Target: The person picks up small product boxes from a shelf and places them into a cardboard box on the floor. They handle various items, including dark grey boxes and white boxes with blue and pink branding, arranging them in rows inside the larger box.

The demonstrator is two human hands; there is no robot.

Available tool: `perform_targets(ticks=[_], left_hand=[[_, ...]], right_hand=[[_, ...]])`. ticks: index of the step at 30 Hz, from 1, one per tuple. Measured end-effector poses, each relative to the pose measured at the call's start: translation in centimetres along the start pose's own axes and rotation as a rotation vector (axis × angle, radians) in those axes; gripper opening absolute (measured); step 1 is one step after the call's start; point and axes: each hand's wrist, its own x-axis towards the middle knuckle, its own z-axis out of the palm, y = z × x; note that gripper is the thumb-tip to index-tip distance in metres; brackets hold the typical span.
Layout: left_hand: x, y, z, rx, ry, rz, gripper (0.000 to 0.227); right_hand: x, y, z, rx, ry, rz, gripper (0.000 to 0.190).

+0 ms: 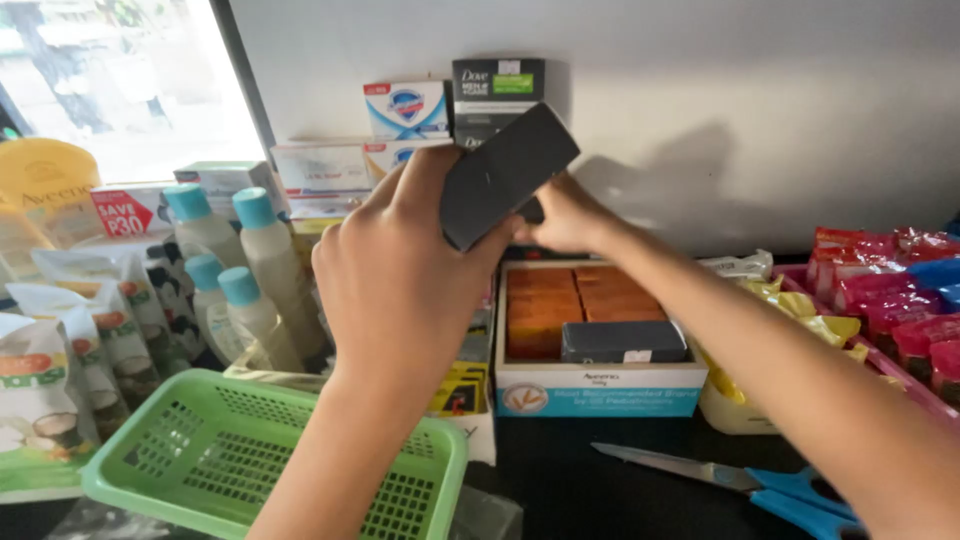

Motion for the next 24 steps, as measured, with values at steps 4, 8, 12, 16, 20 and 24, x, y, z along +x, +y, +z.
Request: perform_targets(ticks=[4, 8, 12, 16, 20, 24], left_hand=[[-0.1, -0.6, 0.2, 0.019, 0.045, 0.045, 0.045], [-0.5, -0.5, 0.6, -0.023, 0.026, 0.026, 0.046], [-0.4, -0.4, 0.7, -0.013, 0.030, 0.035, 0.049], [-0.3, -0.2, 0.5, -0.020, 0.023, 0.034, 0.048], [-0.3, -0.1, 0.8, -0.010, 0.018, 0.028, 0.045], [-0.4, 0.0, 0.8, -0.002, 0.016, 0.037, 0.045]], right_hand=[[-2.1, 2.4, -4.5, 0.014, -0.249, 0.569, 0.049], [-5.9, 4.6, -8.5, -0.079, -0.305, 0.772, 0.055], [-7.7, 8.3, -9.3, -0.049, -0.457, 0.889, 0.053], [-4.5, 3.8, -8.0, -0.218, -0.440, 0.709, 0.057], [-1.4, -2.7, -4.1, -0.298, -0.357, 0.454, 0.034], [0.6, -5.9, -1.9, -0.222, -0.416, 0.362, 0.069]])
